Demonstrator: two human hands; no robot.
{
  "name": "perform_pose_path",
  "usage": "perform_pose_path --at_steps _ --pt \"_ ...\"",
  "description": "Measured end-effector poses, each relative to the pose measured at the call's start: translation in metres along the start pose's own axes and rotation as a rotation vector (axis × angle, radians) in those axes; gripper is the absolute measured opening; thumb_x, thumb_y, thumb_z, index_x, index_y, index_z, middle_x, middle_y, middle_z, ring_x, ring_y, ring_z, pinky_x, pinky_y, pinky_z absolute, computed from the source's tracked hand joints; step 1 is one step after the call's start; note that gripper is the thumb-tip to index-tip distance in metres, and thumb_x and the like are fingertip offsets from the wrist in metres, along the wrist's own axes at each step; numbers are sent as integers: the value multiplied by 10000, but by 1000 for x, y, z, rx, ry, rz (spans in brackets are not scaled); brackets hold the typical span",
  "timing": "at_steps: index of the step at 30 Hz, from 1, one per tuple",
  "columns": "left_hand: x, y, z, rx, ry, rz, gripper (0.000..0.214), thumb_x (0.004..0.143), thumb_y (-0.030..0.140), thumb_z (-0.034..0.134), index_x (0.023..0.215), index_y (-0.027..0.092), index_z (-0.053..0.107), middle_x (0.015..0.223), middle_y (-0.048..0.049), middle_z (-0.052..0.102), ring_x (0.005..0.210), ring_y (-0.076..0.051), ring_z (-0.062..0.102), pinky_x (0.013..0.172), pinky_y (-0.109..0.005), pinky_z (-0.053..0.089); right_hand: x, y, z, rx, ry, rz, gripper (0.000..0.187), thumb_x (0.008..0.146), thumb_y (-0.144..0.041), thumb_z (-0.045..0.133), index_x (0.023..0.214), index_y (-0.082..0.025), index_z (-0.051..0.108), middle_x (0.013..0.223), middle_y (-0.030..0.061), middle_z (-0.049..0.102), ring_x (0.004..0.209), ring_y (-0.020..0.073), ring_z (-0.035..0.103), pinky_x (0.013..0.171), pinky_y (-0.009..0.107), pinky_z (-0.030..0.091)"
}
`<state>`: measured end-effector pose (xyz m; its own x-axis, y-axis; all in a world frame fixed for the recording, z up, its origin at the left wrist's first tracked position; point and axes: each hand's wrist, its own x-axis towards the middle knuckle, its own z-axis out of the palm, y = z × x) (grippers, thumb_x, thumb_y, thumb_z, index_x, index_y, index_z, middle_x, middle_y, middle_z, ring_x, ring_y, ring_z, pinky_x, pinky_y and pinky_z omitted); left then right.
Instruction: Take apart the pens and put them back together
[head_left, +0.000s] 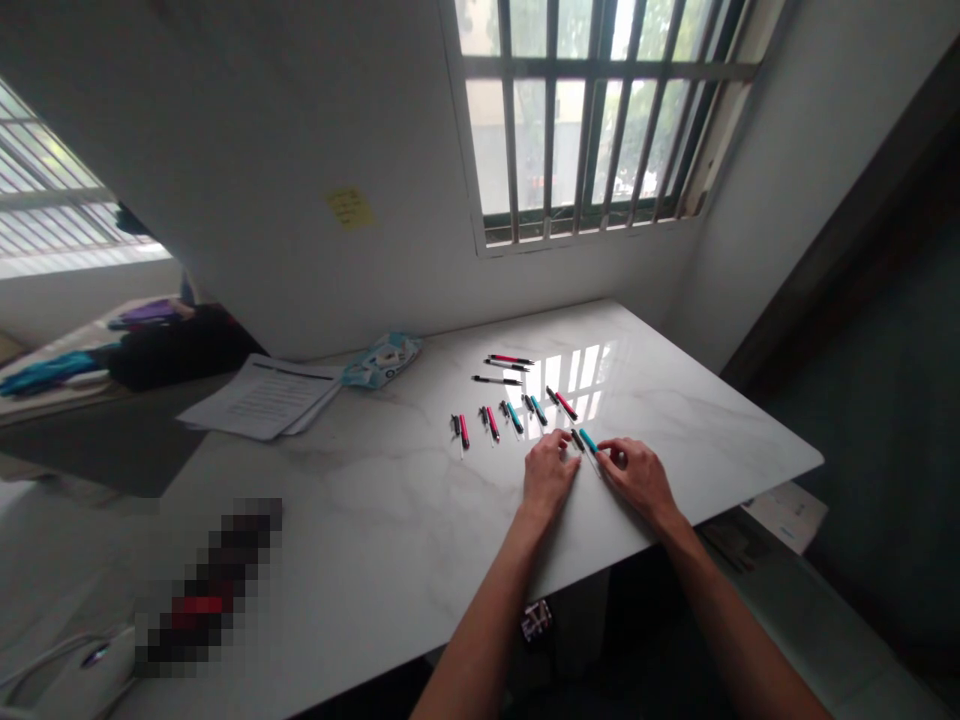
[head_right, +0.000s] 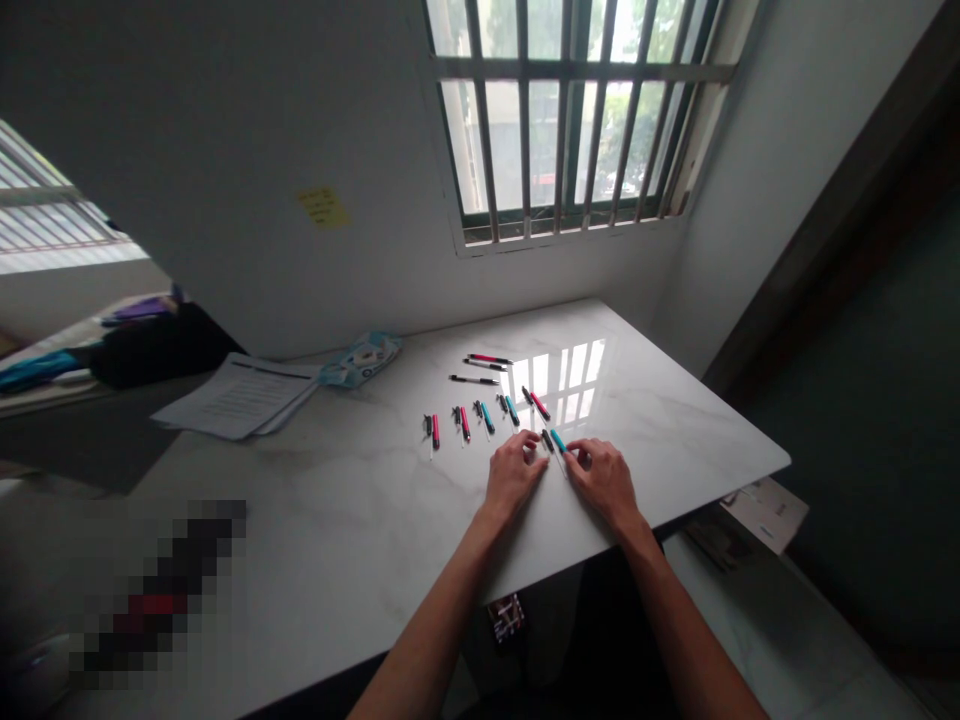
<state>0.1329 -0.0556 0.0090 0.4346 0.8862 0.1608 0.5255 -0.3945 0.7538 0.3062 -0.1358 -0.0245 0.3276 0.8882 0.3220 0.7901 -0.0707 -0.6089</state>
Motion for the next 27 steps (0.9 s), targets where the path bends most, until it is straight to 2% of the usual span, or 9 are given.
perform_pose_path --at_steps 3,8,15,20,23,27 --pt "2 -1 1 29 -3 -16 333 797 160 778 1114 232 705 1020 -40 764 855 -187 704 863 -317 518 0 0 0 -15 -10 -9 321 961 -488 575 996 -236 771 825 62 712 798 247 627 833 369 461" --pt "5 3 3 25 -22 -7 283 831 148 751 1095 243 714 1032 -35 774 853 -181 711 872 -318 511 0 1 0 -16 -34 -28 288 961 -461 587 1010 -240 764 845 49 710 819 239 632 843 359 459" --pt "7 6 3 25 -31 10 222 842 142 738 1041 238 724 1022 -30 775 846 -180 710 875 -318 512 -1 1 1 -25 -36 -49 294 959 -473 594 1010 -238 764 839 51 712 811 236 631 831 358 456" --pt "5 8 1 21 -43 18 267 822 161 778 1068 243 715 1083 -34 764 847 -175 701 877 -314 513 0 0 -1 23 -42 -37 341 952 -518 598 1017 -229 768 833 57 714 790 238 634 818 362 474" --pt "2 0 -20 38 -28 37 329 818 269 818 1127 258 706 1101 -34 757 823 -172 691 851 -305 508 0 -1 -5 80 -38 -9 395 951 -554 581 1034 -218 772 836 71 723 753 238 636 790 365 486" --pt "-1 -33 -81 163 113 11 231 912 409 705 1093 265 717 952 -13 742 776 -173 662 764 -281 461 1 -5 -10 119 -19 45 419 946 -563 560 1018 -214 780 881 92 750 742 244 633 773 375 496"
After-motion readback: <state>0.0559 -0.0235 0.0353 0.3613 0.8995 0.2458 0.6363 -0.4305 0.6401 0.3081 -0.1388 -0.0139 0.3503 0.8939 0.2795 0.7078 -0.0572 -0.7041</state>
